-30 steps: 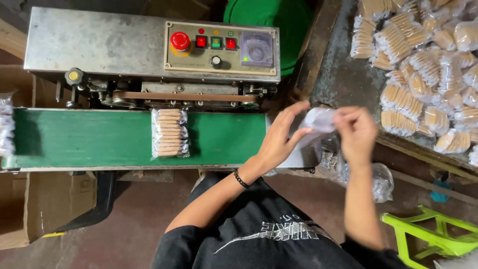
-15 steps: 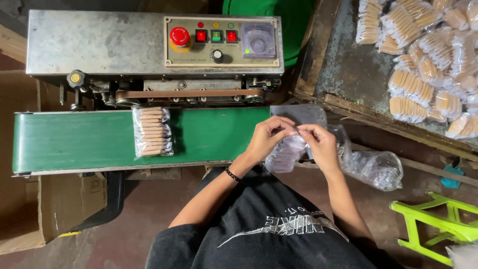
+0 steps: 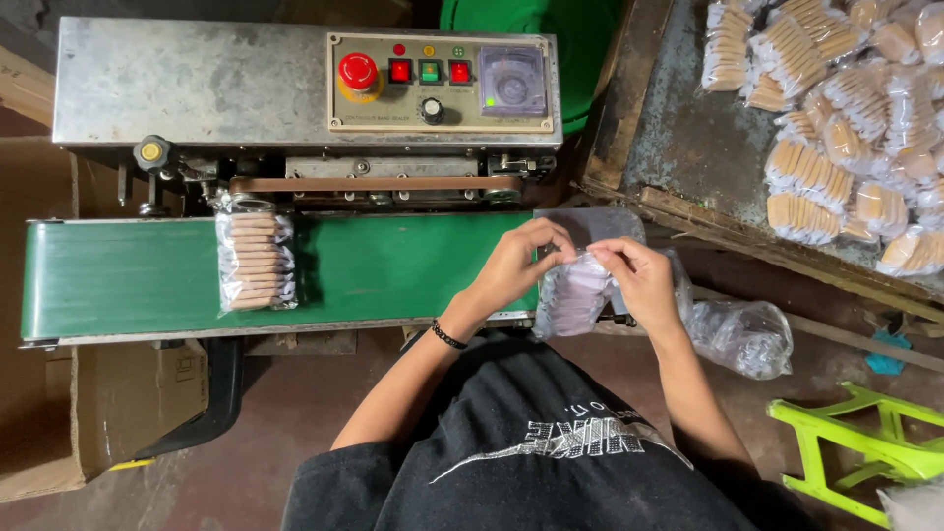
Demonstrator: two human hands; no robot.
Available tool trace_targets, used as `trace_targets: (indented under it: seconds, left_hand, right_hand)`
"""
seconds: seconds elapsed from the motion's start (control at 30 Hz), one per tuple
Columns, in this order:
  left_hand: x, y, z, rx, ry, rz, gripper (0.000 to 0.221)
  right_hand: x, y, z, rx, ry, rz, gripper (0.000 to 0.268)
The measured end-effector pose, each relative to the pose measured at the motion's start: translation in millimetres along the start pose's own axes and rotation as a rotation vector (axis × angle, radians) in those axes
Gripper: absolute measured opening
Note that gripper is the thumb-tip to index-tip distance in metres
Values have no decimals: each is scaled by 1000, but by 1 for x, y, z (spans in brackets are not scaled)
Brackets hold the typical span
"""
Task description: Feeding pre-filled plastic bags of breadsticks into a continuous band heat sealer for packaging.
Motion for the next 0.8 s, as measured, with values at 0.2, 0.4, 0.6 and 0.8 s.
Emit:
trace_targets:
  seconds: [0.2, 0.4, 0.6, 0.8]
  left_hand:
    - [-13, -1, -10, 51, 44, -141, 13]
    - [-18, -8, -10, 134, 55, -310, 19]
    - [-19, -5, -14, 164, 70, -213, 12]
    - [-27, -7, -8, 206, 51, -281, 10]
  right_hand:
    - [-15, 5, -2, 30, -60, 29, 8]
    - [2, 3, -7, 32, -97, 91, 11]
    - [1, 11, -2, 265, -207, 358, 24]
    - [15, 21, -10, 305, -157, 284, 15]
Point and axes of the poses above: each hand's wrist, its own z-axis away from the middle knuckle, its own y-axis out of the palm, x = y × z, the point moved 8 cm from there along -z, towards the middle knuckle, and after that the axes turned 1 degree about z, right-handed, at the moved point
